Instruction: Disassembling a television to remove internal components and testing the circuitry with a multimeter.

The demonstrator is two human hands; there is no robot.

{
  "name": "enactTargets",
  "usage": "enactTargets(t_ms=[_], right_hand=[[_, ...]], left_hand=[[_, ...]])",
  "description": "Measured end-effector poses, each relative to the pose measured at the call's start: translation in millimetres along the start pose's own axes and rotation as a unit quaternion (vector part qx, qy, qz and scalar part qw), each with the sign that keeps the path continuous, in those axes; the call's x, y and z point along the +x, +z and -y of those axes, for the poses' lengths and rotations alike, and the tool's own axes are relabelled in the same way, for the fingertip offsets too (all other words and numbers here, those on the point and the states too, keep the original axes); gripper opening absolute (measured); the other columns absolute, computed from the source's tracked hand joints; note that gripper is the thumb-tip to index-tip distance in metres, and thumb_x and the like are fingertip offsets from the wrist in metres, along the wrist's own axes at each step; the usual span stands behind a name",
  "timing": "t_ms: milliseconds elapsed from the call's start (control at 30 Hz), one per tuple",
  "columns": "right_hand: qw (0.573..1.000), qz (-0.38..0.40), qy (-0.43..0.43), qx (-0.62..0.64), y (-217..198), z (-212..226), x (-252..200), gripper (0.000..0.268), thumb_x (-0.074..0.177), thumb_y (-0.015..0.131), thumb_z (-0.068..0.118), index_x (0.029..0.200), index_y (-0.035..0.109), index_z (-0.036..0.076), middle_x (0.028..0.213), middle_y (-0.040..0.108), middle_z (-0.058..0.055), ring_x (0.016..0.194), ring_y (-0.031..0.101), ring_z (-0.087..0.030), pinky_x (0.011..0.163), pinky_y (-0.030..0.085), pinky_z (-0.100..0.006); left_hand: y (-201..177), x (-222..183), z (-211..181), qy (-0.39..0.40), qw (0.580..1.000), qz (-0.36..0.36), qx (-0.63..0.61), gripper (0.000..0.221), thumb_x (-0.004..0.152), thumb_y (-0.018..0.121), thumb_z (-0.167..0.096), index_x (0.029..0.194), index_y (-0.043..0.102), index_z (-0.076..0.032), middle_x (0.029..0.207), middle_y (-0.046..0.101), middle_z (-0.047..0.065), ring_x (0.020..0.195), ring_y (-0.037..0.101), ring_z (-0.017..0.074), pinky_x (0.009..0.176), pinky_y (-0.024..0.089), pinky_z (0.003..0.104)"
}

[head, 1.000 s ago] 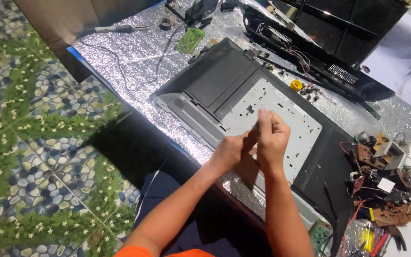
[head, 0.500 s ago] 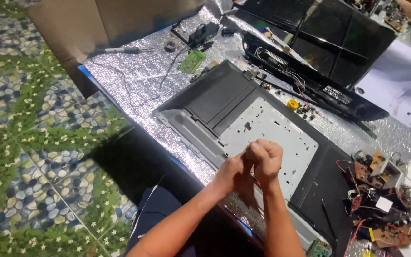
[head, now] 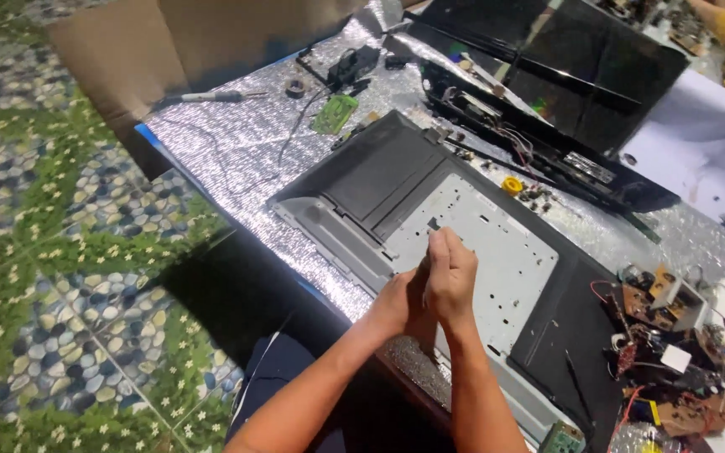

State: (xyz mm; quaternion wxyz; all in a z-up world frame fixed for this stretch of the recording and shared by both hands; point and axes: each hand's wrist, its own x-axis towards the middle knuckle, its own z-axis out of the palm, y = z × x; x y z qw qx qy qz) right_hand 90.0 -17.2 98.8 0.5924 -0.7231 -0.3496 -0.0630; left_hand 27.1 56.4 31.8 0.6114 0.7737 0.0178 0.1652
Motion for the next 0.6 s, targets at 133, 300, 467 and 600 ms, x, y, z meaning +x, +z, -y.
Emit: enactTargets(t_ms=[133,300,467,600], right_hand=[[0.995,0.019,-0.053,0.078,1.7,-22.8,-4.2,0.055,0.106,0.05,0.012,0.053,0.035,0.016,0.042,0.03,0.002,0.04,0.026,-0.009,0.04,0.028,-0.023],[0.966,0.152,-0.042,0.204,-24.1,-21.1,21.7,0.053,0.096,0.048,0.017,0.046,0.031,0.017,0.044,0.022,0.004,0.041,0.019,-0.008,0.038,0.023,-0.023],[0.972,0.043,-0.022,0.23,0.4,-15.3,3.1,0.049,0.105,0.046,0.016,0.057,0.038,0.015,0.049,0.028,0.001,0.039,0.029,-0.01,0.04,0.03,-0.025],[0.979,-0.023,-0.042,0.196,6.8,-25.8,-6.5,0.056,0.104,0.048,0.007,0.05,0.032,0.013,0.049,0.022,0.0,0.041,0.021,-0.011,0.041,0.023,-0.024]], left_hand=[[17.5,-4.2,19.4,0.008,1.0,-0.008,0.025,0.02,0.093,0.054,-0.015,0.079,0.064,-0.005,0.07,0.066,0.022,0.077,0.069,0.0451,0.06,0.054,0.045],[16.3,3.3,2.9,0.011,0.986,-0.019,0.164,0.022,0.085,0.044,-0.009,0.074,0.062,-0.004,0.06,0.063,0.02,0.069,0.067,0.0477,0.061,0.054,0.053],[15.0,2.3,0.9,0.039,0.992,-0.044,0.111,0.02,0.088,0.045,-0.008,0.079,0.061,0.001,0.065,0.062,0.028,0.073,0.064,0.0541,0.057,0.05,0.056],[26.2,-4.7,22.2,0.028,0.997,-0.049,0.048,0.029,0.091,0.043,-0.011,0.082,0.065,0.005,0.074,0.065,0.032,0.082,0.064,0.0558,0.063,0.05,0.06]])
